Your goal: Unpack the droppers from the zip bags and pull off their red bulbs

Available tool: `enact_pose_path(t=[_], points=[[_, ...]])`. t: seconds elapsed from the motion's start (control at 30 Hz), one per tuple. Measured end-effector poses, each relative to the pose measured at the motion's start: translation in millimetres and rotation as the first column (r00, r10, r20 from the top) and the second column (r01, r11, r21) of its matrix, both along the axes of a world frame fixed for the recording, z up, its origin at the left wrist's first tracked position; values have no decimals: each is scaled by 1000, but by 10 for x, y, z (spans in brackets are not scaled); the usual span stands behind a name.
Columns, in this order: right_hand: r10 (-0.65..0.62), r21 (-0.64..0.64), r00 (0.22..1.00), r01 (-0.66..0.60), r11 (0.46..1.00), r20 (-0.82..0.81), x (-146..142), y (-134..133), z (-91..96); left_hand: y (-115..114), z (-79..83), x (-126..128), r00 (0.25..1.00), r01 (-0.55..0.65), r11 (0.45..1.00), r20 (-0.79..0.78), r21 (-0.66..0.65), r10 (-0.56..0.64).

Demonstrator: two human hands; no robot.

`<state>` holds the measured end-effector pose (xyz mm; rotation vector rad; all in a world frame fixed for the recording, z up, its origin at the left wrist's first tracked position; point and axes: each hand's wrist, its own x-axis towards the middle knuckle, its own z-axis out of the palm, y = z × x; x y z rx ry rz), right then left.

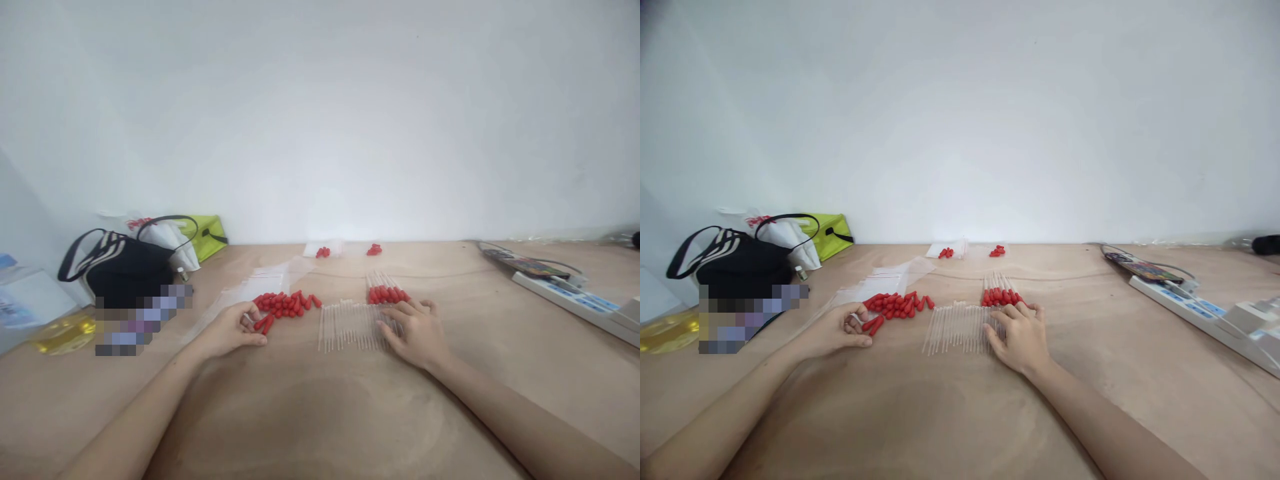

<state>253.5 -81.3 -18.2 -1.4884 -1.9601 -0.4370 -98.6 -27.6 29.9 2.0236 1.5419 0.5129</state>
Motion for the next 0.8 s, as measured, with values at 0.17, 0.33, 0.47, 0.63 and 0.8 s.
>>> enact_pose_path(t=[0.17,0.33,0.47,0.63,0.8], points=[[-1,-78,1000,2,997,13,17,-42,22,42,-61,-17,999,-38,994,-1,100,38],[5,-124,1000,-3,992,17,21,-71,33,8,5,-16,988,9,958,-149,286,36],[-15,-104,1000,14,994,-6,21,-71,24,-41,67,171,987,41,804,-149,593,60],[-36,-61,995,30,998,-97,46,-42,1,-30,90,804,978,191,799,-177,570,-107],[-38,18,977,42,999,-209,135,17,-25,157,72,1645,947,288,833,-269,472,-175]])
